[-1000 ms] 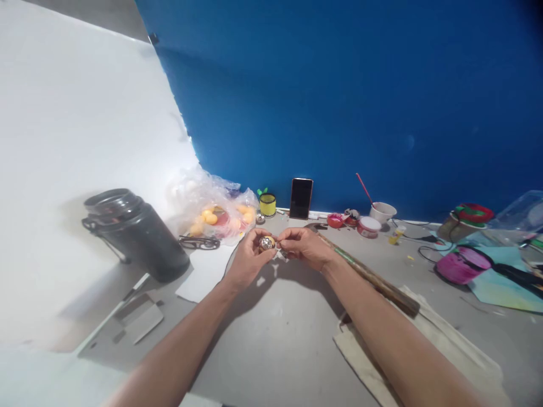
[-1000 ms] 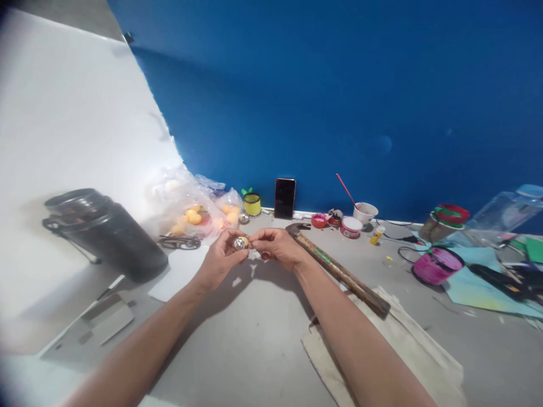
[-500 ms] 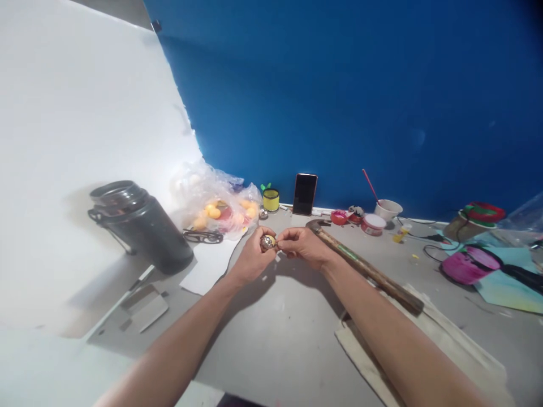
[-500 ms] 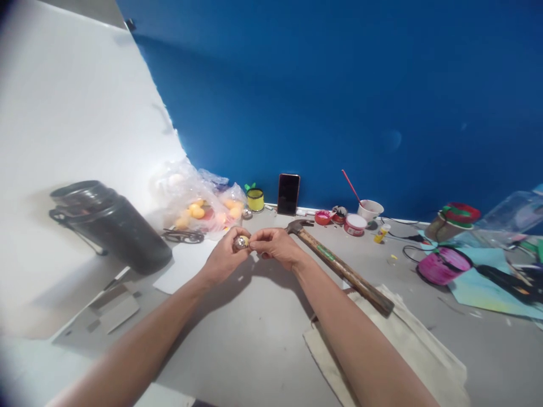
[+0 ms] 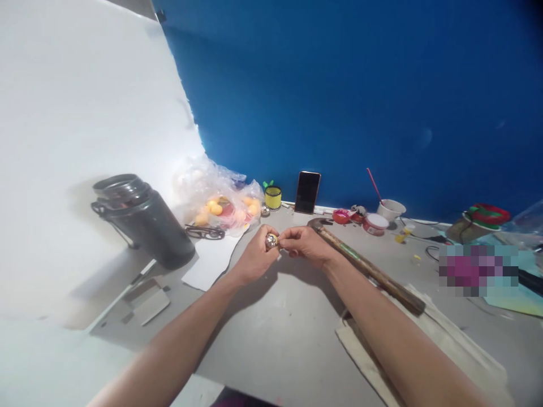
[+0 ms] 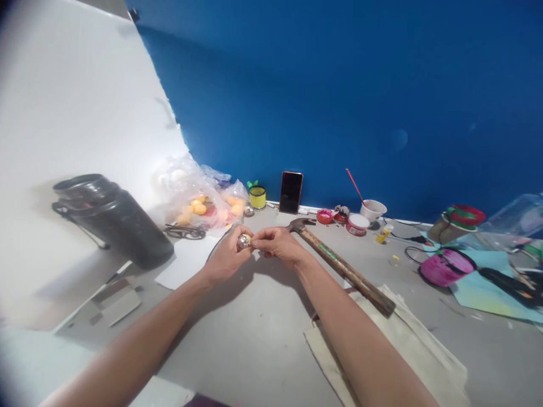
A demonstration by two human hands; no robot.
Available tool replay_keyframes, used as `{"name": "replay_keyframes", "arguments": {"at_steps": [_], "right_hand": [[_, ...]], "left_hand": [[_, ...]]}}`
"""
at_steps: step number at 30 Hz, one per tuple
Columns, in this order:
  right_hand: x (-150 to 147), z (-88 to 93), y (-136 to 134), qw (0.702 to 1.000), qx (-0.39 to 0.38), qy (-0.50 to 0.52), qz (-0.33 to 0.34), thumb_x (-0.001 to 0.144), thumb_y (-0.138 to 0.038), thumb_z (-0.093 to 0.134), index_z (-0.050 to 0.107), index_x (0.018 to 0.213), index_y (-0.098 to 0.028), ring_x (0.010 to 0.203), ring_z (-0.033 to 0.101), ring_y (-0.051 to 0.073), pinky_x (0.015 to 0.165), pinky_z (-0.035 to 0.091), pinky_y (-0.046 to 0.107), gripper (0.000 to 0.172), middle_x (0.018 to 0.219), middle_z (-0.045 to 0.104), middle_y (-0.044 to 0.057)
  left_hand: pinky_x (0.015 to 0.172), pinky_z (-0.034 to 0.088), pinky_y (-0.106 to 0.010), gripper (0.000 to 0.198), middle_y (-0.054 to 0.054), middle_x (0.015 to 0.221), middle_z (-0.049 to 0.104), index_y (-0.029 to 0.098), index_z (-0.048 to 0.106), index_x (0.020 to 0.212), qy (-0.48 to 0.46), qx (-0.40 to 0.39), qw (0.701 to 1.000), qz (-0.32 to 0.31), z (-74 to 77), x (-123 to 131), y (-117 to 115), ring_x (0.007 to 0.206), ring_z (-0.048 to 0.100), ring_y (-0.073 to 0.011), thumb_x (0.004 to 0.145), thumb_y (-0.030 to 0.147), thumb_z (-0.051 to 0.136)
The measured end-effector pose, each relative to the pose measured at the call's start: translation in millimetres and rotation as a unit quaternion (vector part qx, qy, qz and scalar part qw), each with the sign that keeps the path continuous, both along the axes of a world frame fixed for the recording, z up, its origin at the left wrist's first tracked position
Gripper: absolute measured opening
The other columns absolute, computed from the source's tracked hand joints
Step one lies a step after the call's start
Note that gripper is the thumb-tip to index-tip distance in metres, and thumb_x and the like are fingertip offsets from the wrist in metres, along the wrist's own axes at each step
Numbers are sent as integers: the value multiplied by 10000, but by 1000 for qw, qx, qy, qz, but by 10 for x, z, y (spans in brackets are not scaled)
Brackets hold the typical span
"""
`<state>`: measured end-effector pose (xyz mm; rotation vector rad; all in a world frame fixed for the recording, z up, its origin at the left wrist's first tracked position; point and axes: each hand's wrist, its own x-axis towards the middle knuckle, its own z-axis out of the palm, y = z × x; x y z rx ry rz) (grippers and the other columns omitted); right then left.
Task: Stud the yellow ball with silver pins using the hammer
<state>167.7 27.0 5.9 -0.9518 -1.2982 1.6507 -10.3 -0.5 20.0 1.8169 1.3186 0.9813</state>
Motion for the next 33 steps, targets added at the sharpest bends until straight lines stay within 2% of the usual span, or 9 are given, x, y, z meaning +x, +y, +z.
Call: {"name": "replay_keyframes", "arguments": {"at_steps": [11, 17, 21, 26, 33], "right_hand": [[-2, -46, 20, 1000, 2, -18, 0, 561, -360, 922, 763, 743, -152, 538, 452, 74, 533, 328, 243, 319, 651, 651, -2], [-22, -50, 17, 999, 31, -44, -7, 605, -381, 892, 760, 756, -160, 555, 456, 83, 538, 326, 242, 299, 635, 636, -14], [-33, -12, -3, 995, 58, -76, -11, 666, -365, 846, 754, 759, -161, 565, 452, 85, 551, 332, 240, 242, 626, 629, -20], [-43, 61, -44, 991, 69, -112, -27, 661, -341, 822, 746, 766, -160, 604, 483, 97, 576, 351, 239, 222, 675, 653, -7], [-102, 128, -89, 986, 90, -134, -42, 694, -347, 761, 701, 723, -161, 570, 429, 92, 563, 333, 244, 198, 618, 587, -31]], "left_hand": [[681, 403, -284, 164, 32, 831, 523, 219, 506, 922, 1, -9, 1000, -3, -60, -10, 9, 755, 478, -153, 774, 201, 574], [666, 407, -281, 164, 31, 812, 526, 216, 518, 911, -10, 5, 1000, 17, -80, 6, 16, 738, 482, -152, 766, 195, 590], [659, 411, -281, 166, 33, 796, 531, 217, 519, 902, -13, 7, 999, 35, -63, 25, -6, 725, 497, -151, 758, 166, 587], [657, 423, -277, 175, 34, 797, 554, 215, 532, 917, -10, -7, 999, 46, -40, 34, -23, 723, 527, -149, 761, 148, 575], [650, 429, -286, 193, 36, 797, 544, 218, 519, 956, -21, 13, 998, 60, -39, 56, -80, 694, 520, -147, 778, 173, 576]]}}
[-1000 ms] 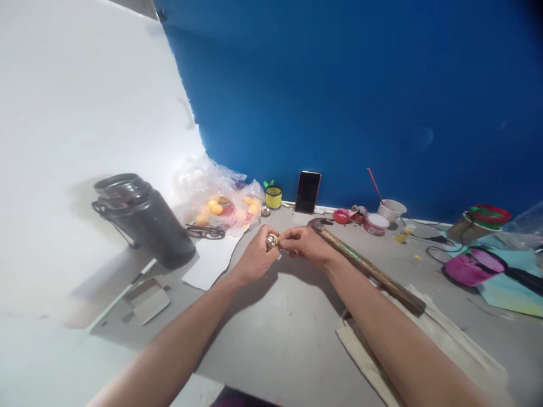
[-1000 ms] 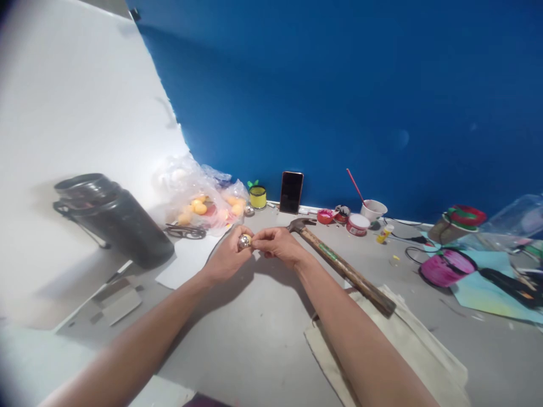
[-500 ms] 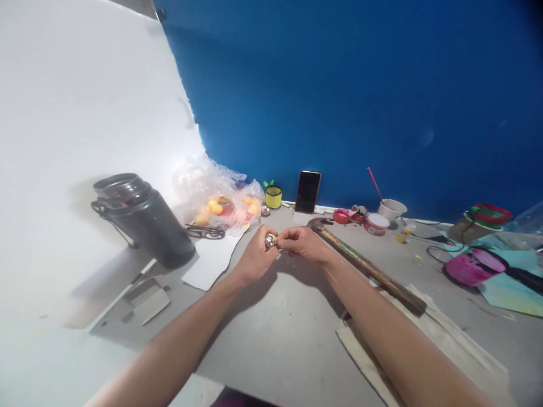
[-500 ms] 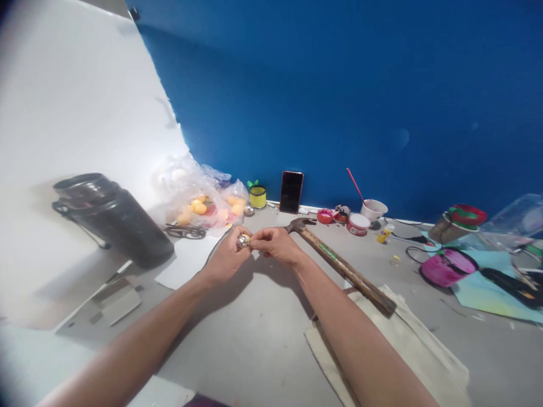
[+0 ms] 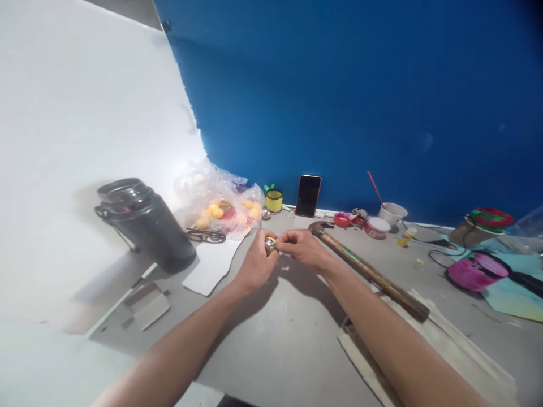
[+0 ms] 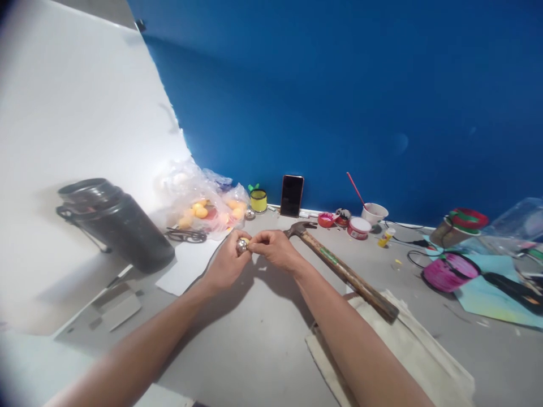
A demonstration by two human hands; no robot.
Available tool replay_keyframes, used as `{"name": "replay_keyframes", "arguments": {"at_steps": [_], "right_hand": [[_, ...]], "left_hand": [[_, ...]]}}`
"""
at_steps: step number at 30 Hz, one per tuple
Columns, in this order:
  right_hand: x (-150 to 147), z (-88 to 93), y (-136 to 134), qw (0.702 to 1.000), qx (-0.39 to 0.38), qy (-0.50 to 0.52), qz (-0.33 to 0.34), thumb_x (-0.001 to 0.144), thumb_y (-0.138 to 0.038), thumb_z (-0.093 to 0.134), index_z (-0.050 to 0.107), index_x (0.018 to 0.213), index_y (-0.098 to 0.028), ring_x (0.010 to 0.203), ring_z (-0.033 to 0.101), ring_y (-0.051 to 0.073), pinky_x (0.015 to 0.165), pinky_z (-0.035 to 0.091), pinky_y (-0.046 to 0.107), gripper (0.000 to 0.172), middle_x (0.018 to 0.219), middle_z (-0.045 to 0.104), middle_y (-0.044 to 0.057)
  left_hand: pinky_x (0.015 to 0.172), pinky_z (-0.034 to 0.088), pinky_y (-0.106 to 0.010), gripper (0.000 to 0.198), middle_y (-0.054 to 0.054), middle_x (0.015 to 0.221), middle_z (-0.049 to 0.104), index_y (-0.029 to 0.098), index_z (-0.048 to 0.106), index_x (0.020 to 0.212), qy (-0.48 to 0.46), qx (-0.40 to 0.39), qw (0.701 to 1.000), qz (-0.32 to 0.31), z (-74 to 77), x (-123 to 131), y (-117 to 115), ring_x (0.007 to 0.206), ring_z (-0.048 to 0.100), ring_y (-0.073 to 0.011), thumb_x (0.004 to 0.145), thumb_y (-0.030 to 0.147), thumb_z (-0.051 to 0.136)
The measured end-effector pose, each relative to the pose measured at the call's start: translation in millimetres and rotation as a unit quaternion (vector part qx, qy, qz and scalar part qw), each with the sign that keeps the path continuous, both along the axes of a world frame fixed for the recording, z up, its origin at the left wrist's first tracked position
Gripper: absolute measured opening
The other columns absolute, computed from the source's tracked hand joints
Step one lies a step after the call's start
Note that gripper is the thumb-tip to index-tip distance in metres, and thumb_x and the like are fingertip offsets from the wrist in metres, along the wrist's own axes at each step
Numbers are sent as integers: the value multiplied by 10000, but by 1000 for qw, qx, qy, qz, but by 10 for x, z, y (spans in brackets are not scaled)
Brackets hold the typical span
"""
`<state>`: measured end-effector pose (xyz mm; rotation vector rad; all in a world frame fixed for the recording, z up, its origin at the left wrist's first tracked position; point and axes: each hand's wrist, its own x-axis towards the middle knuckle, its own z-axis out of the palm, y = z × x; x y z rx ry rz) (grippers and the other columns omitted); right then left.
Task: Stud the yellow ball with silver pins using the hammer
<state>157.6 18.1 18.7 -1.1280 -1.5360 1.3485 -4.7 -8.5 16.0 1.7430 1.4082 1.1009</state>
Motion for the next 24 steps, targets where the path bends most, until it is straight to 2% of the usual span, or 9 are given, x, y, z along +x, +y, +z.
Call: {"name": "replay_keyframes", "arguments": {"at_steps": [6, 10, 13, 15, 17, 18, 19, 21, 24], "right_hand": [[-103, 26, -43, 999, 28, 7, -13, 722, -357, 735, 688, 758, -169, 621, 488, 110, 569, 367, 243, 197, 694, 629, -11], [-12, 73, 7, 999, 28, 21, -3, 713, -410, 766, 686, 828, -184, 593, 506, 121, 551, 395, 253, 266, 697, 635, -9], [261, 130, 97, 995, 56, -59, -63, 771, -431, 732, 698, 938, -197, 648, 595, 158, 605, 450, 279, 289, 773, 687, 17], [502, 148, 152, 961, 97, -229, -118, 851, -376, 659, 711, 872, -185, 760, 666, 205, 697, 478, 311, 199, 829, 727, 64], [718, 126, 191, 872, 96, -447, -177, 869, -371, 664, 733, 864, -170, 886, 706, 288, 764, 487, 368, 213, 905, 753, 133], [799, 97, 205, 827, 76, -525, -186, 853, -396, 700, 747, 902, -151, 947, 712, 329, 787, 489, 394, 255, 965, 757, 182], [859, 60, 218, 796, 51, -576, -179, 834, -414, 733, 755, 943, -140, 996, 712, 353, 805, 489, 407, 296, 1018, 756, 211], [922, -30, 244, 775, 15, -612, -156, 836, -439, 745, 751, 1038, -130, 1058, 706, 364, 825, 487, 409, 369, 1109, 746, 230], [935, -133, 284, 794, 11, -590, -148, 910, -434, 662, 729, 1090, -129, 1049, 710, 335, 807, 477, 382, 360, 1124, 743, 210]], "left_hand": [[682, 449, -300, 247, -1, 910, 569, 213, 498, 1006, -35, 69, 995, 60, -52, 47, -65, 765, 551, -159, 773, 193, 579], [631, 433, -275, 259, 18, 858, 567, 211, 515, 983, -88, 19, 995, 37, -34, 50, -27, 702, 534, -135, 741, 199, 606], [568, 397, -257, 305, 38, 816, 585, 218, 514, 983, -183, -65, 981, -18, 4, 38, 12, 599, 494, -103, 699, 201, 623], [538, 362, -243, 341, 37, 849, 612, 218, 514, 982, -251, -111, 960, -50, 25, 28, 24, 556, 464, -76, 669, 194, 646], [525, 330, -230, 384, 43, 852, 612, 213, 517, 978, -307, -137, 939, -76, 34, 19, 27, 535, 440, -51, 636, 176, 688], [524, 319, -225, 409, 53, 824, 598, 210, 517, 976, -327, -147, 929, -88, 35, 16, 26, 528, 432, -42, 619, 164, 712], [525, 313, -222, 431, 65, 787, 577, 207, 516, 976, -342, -158, 921, -97, 34, 15, 26, 520, 425, -37, 606, 153, 731], [527, 309, -220, 464, 87, 730, 539, 206, 511, 987, -362, -176, 909, -107, 30, 14, 26, 502, 410, -30, 598, 150, 757], [517, 303, -222, 508, 86, 751, 566, 214, 499, 1019, -383, -183, 900, -100, 33, 16, 39, 483, 398, -24, 596, 164, 777]]}}
